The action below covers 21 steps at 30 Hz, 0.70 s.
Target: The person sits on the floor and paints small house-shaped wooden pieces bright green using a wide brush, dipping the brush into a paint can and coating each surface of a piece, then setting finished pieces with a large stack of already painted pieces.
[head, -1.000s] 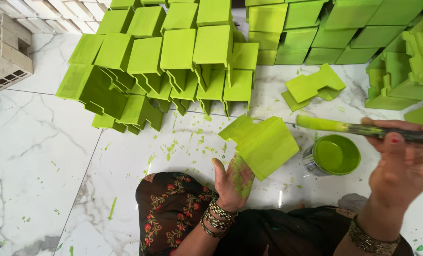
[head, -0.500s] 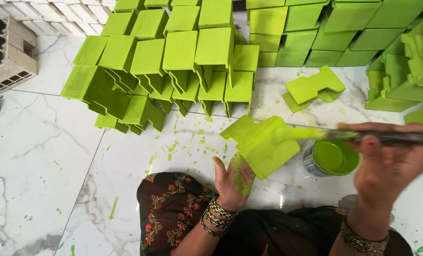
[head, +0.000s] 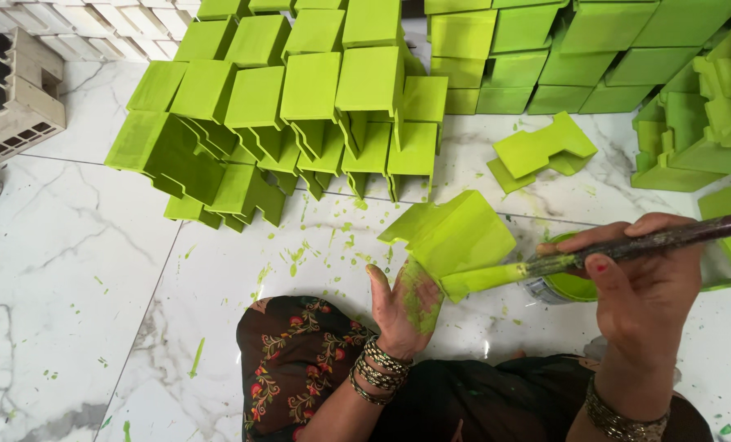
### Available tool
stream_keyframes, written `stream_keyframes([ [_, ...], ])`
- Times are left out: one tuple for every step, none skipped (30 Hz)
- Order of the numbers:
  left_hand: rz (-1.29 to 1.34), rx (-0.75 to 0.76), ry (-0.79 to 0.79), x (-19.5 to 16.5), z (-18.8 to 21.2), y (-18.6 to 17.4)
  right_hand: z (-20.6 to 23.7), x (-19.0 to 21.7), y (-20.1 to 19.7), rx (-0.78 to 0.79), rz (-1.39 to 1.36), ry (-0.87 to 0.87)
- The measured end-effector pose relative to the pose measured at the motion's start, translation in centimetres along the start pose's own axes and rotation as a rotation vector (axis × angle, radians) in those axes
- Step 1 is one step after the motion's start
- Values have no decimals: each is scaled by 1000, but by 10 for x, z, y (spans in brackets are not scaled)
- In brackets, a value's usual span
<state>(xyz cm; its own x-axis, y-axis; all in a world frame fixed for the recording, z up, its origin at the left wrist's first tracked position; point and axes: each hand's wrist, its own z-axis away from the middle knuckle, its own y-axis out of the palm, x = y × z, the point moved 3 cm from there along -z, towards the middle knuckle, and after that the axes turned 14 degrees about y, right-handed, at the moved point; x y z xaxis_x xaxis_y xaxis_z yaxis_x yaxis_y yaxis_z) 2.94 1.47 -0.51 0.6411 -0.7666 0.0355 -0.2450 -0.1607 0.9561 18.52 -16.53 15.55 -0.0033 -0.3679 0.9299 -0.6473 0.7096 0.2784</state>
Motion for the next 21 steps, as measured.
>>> stream_keyframes([
  [-40,-12,-8,1,-1,3,-2,-2,-1,-8,16,4],
  [-252,-106,-17,1,-2,5,-3,-3,-4,-33,37,-6],
  [-466,-200,-21,0,-2,8,-3,-3,-7,-61,69,-30],
  [-471,-194,-25,0,-4,15,-3,-4,-12,-89,101,-52],
  [-476,-188,-30,1,-7,22,-2,-3,-16,-119,144,-90],
  [-481,-181,-35,1,-9,28,-3,-2,-22,-153,170,-119],
  [-469,-185,-38,1,-11,33,-3,-1,-27,-188,196,-147],
  [-456,-189,-40,2,-13,37,-7,0,-34,-226,206,-166],
  [-444,-193,-42,2,-14,39,-6,1,-38,-260,209,-163],
  [-452,-190,-40,2,-14,40,-7,3,-43,-295,212,-160],
  [-460,-187,-37,2,-15,40,-2,3,-45,-326,208,-133],
  [-468,-185,-33,2,-15,38,-1,4,-45,-306,153,-112],
  [-469,-207,-26,2,-16,35,1,5,-44,-288,98,-92],
  [-469,-229,-20,2,-17,32,3,7,-42,-222,-8,-79],
  [-469,-250,-16,1,-17,28,5,7,-36,-165,-56,-69],
  [-464,-245,-14,2,-18,25,6,7,-30,-109,-103,-56],
  [-460,-240,-11,1,-18,23,6,6,-22,-62,-93,-46],
  [-457,-235,-10,1,-19,21,5,6,-15,-30,-75,-38],
  [-404,-206,1,0,-19,22,4,5,-9,2,-57,-31],
  [-352,-177,12,0,-19,24,0,4,-5,20,-31,-25],
  [-298,-147,24,0,-19,26,-1,4,-3,15,-5,-27],
])
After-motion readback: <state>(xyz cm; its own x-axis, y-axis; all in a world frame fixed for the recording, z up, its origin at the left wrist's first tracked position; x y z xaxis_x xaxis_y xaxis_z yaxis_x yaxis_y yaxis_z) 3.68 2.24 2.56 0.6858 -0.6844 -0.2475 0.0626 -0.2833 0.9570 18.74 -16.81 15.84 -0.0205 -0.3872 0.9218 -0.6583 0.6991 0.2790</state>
